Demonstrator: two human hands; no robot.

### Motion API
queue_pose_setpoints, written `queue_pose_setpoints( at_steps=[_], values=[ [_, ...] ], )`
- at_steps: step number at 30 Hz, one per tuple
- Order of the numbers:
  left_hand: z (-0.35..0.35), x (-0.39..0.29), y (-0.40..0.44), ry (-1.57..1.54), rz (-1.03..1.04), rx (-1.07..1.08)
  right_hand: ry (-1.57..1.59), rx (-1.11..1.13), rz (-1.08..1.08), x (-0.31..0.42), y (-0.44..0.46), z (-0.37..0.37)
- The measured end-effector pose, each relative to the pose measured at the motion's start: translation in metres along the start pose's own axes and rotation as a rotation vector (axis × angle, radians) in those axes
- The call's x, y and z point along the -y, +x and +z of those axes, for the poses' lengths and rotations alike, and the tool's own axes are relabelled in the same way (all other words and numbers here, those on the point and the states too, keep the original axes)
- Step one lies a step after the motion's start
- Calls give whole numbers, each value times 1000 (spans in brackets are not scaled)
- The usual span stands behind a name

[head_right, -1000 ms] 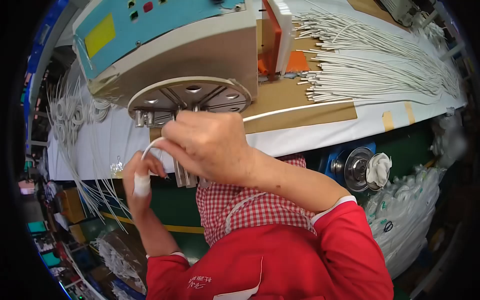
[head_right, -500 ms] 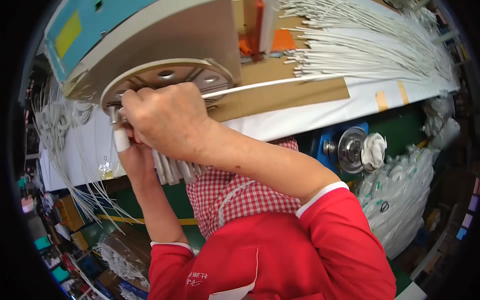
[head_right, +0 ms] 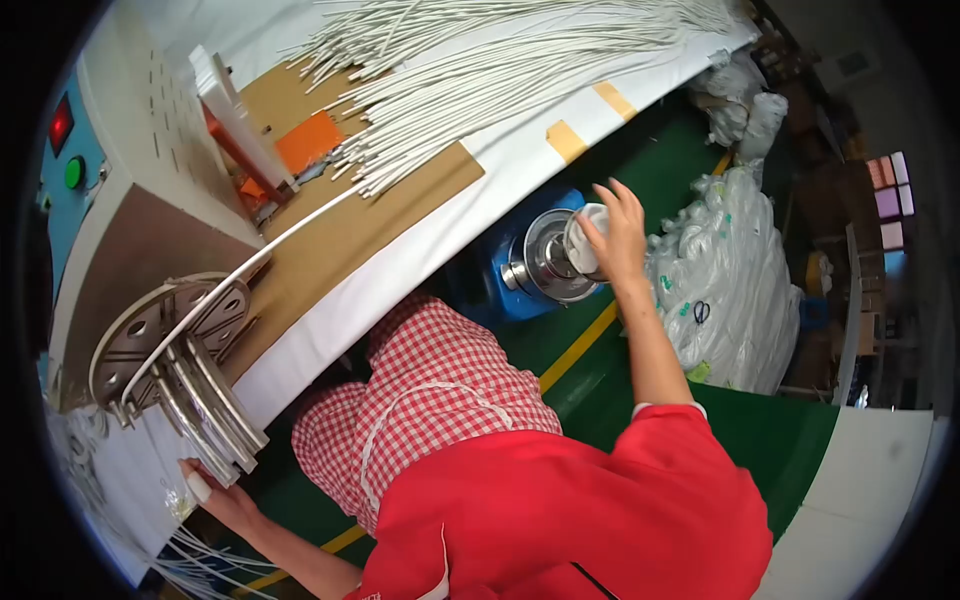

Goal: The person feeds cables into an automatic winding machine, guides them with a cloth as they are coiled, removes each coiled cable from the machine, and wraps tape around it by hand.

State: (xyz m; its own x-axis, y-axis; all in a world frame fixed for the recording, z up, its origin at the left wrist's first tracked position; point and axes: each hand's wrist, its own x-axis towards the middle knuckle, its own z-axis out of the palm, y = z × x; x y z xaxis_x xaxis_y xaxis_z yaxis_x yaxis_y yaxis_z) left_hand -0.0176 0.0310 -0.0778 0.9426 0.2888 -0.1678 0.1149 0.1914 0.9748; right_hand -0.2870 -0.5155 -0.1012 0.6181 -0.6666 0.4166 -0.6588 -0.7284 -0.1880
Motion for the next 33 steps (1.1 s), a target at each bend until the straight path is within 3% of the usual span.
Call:
queue_pose_setpoints(
  at_steps=[1,3,5,7,9,12,15,17,18,19,21,23,27,33],
  values=[
    [-5,-5,2,16,30,35,9,76,35,-21,-15,5],
    [18,-25,-2,-15,96,88,-72,124,-173,-37,-46,18],
    [29,-37,1,-33,183,121,20,145,-146,-40,-56,21],
    [58,-49,-16,124,403,120,95,183,-8,-35,-68,24],
    [65,-57,-23,251,613,278,54,245,-2,-31,-67,15],
    [80,-80,-38,520,877,461,323,273,174,-15,-57,7],
    [109,-106,-41,723,1055,547,675,257,188,68,-19,-31],
    [116,-111,-33,902,1148,575,965,431,42,134,8,-60],
    [118,-112,-31,986,1197,584,1028,427,-167,162,19,-65],
    [119,-113,-35,1006,1055,597,1081,419,-380,190,30,-69],
    [122,-111,-33,951,1080,576,1159,369,-628,253,50,-79],
    [118,-106,-32,864,1088,534,1212,162,-879,314,59,-71],
    [114,-114,-37,834,1163,455,951,156,-1026,374,34,-38],
    [184,-161,-42,890,1547,524,914,190,-955,317,40,-22]
  ],
)
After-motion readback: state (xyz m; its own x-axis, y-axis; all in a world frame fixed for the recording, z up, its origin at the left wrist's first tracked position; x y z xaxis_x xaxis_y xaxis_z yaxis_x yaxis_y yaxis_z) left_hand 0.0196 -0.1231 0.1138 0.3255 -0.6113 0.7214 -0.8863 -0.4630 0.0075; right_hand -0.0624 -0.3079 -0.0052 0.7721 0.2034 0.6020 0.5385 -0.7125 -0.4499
